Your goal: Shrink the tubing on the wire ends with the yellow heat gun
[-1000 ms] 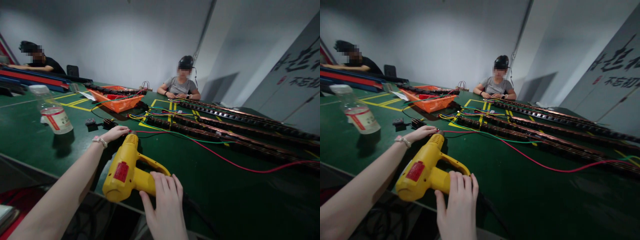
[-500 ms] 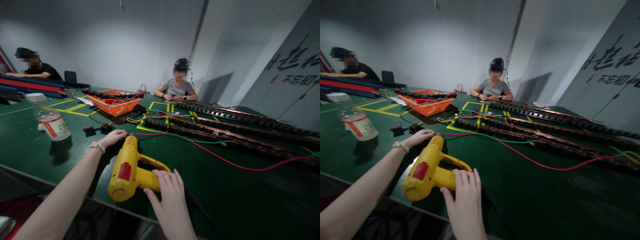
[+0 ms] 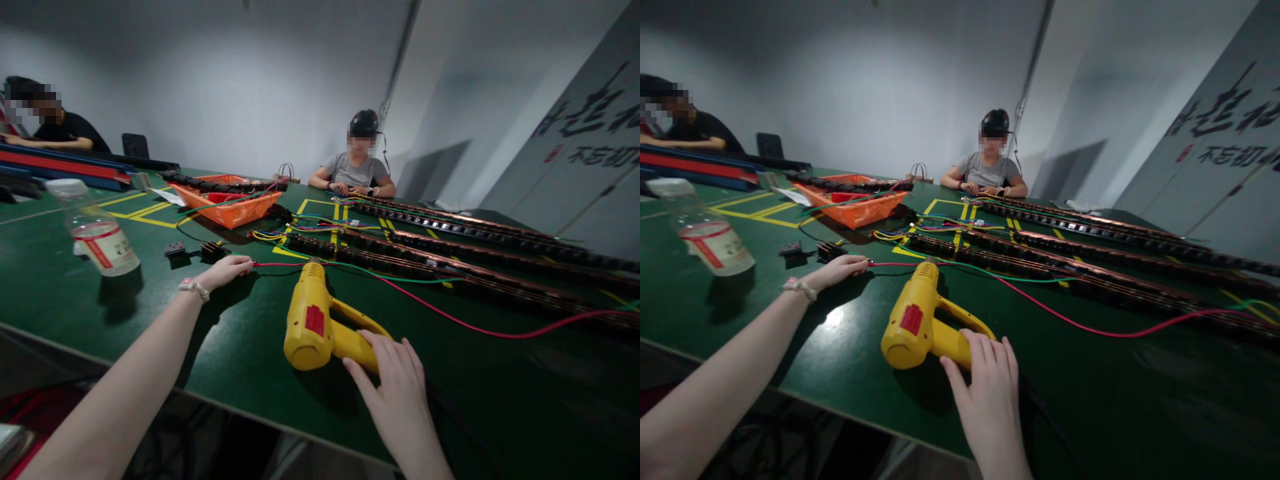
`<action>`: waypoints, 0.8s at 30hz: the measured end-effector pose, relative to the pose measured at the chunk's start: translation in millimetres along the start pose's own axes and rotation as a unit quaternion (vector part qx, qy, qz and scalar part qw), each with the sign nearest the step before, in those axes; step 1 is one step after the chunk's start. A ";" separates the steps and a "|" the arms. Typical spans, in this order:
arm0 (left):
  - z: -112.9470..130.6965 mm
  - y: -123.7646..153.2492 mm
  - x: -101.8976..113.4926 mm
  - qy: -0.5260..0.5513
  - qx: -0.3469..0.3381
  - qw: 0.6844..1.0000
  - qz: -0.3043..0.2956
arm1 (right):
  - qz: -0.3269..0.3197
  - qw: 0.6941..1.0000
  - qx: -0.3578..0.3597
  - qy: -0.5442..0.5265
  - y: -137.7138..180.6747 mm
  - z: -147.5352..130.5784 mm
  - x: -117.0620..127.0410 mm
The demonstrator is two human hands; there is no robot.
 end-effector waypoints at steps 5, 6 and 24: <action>7.0 2.1 1.2 -0.002 0.000 1.000 0.001 | 0.026 0.998 -0.049 0.022 0.3 11.7 5.7; 8.3 2.4 1.4 -0.004 -0.001 1.000 0.002 | 0.029 0.998 -0.054 0.027 0.8 12.0 6.0; 21.4 4.5 0.2 -0.032 0.014 0.999 0.031 | 0.042 0.998 0.030 0.024 19.2 -48.0 -12.4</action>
Point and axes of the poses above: each hand's wrist, its own y-axis away from the middle knuckle, its own x-axis out of the back of the hand, z = x × y, the point moved 2 cm from there along -y, towards the middle knuckle, and after that the axes turned 10 degrees about -x, right-handed, at the moved point
